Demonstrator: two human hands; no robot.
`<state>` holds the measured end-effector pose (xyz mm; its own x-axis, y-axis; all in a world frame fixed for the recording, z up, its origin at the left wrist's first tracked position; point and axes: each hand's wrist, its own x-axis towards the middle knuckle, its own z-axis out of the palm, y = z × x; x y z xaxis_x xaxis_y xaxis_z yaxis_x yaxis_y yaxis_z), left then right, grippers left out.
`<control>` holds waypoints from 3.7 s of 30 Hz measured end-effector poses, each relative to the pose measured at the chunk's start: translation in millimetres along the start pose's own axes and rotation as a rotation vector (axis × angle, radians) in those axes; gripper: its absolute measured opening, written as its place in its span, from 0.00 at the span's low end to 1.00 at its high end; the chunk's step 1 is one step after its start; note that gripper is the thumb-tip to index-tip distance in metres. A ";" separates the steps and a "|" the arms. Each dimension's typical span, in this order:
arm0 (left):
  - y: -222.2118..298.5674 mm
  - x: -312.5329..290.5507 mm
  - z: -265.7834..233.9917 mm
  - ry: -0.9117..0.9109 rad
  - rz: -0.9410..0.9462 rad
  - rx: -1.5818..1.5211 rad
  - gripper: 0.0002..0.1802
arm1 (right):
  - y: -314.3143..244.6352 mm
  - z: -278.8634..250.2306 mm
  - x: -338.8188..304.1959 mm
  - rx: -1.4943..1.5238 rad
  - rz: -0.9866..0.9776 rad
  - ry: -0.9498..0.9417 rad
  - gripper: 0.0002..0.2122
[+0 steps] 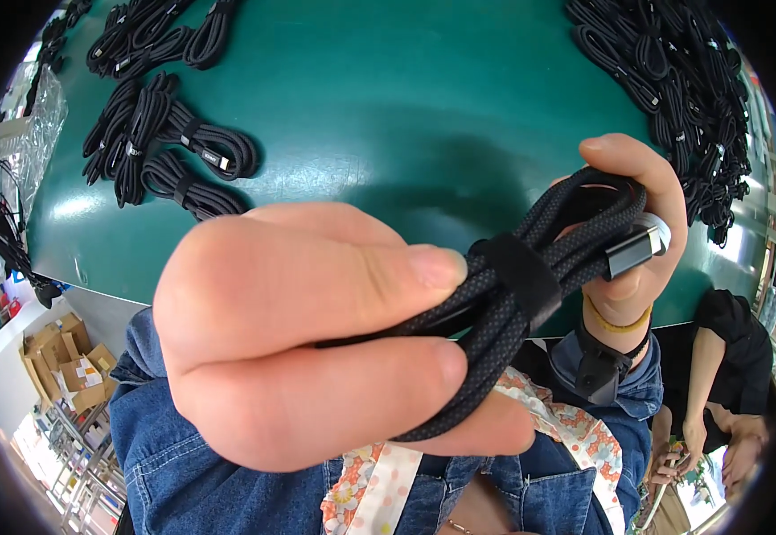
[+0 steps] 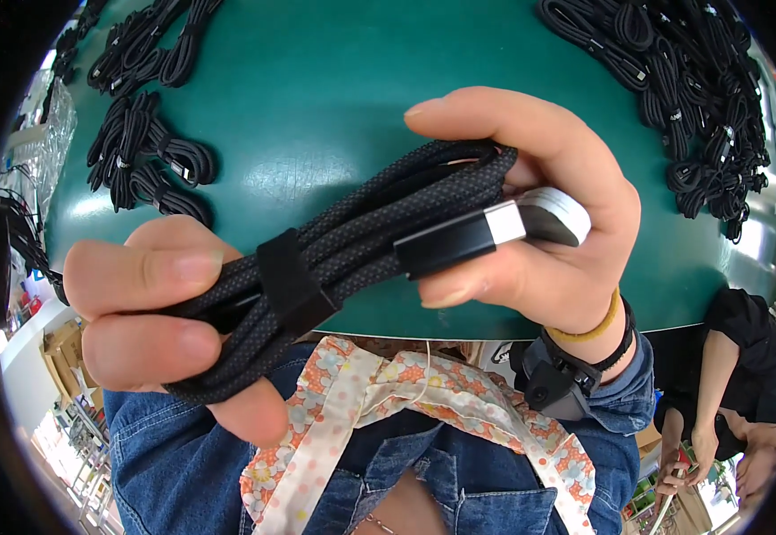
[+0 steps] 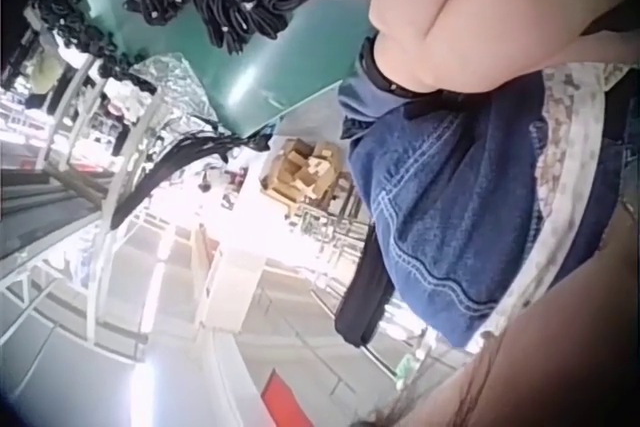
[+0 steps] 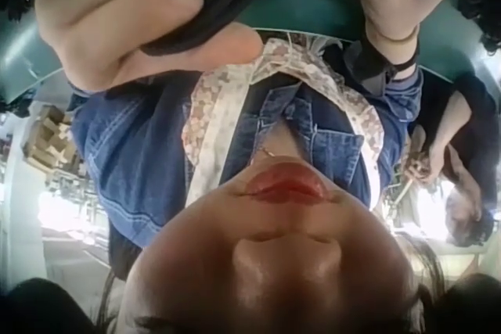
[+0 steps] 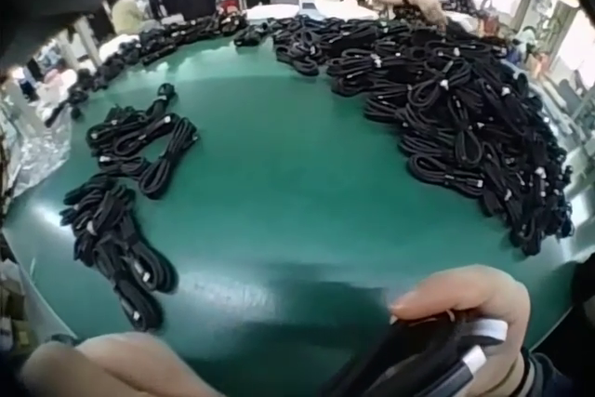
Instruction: The person picks up a bundled cable, turns it over to inspect it, and places it back on the table. They then reach for more cables from a pile, repeating the process of handling and inspecting them one at a time.
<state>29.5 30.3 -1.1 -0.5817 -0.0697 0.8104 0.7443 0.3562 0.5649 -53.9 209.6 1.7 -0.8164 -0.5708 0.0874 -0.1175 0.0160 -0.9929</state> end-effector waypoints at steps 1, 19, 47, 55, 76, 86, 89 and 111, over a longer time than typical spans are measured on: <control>-1.1 0.7 -0.6 -0.001 0.028 0.022 0.21 | -0.4 0.7 0.6 0.016 0.011 0.003 0.40; 13.8 1.9 -1.6 -0.095 0.025 0.277 0.23 | 1.7 5.1 2.5 -0.040 0.130 -0.098 0.40; -16.2 28.4 -21.0 -1.134 -0.877 -0.386 0.14 | -0.6 -12.4 -2.7 -0.285 -0.326 -0.639 0.06; 42.5 45.8 12.8 -1.241 -0.738 0.296 0.21 | -10.4 -13.5 2.3 -0.245 -0.448 -0.656 0.07; 107.4 160.3 -61.7 -0.625 -0.487 0.733 0.16 | 4.7 -26.8 26.6 -0.218 -0.464 -0.016 0.07; 51.7 454.7 -175.6 0.037 0.212 1.507 0.25 | 32.6 -16.7 31.3 -0.493 -0.613 -0.122 0.04; 14.5 470.7 -142.2 0.108 -0.162 1.690 0.27 | 33.2 -25.2 29.5 -0.524 -0.593 -0.103 0.04; 9.5 2.3 -92.7 -1.039 -0.493 1.053 0.30 | 34.9 -19.3 21.3 -0.542 -0.596 -0.059 0.04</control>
<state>65.6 -52.8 20.5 -0.9847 0.1207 -0.1256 0.1201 0.9927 0.0128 -86.4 213.9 -29.6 -0.5002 -0.6514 0.5705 -0.7940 0.0822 -0.6023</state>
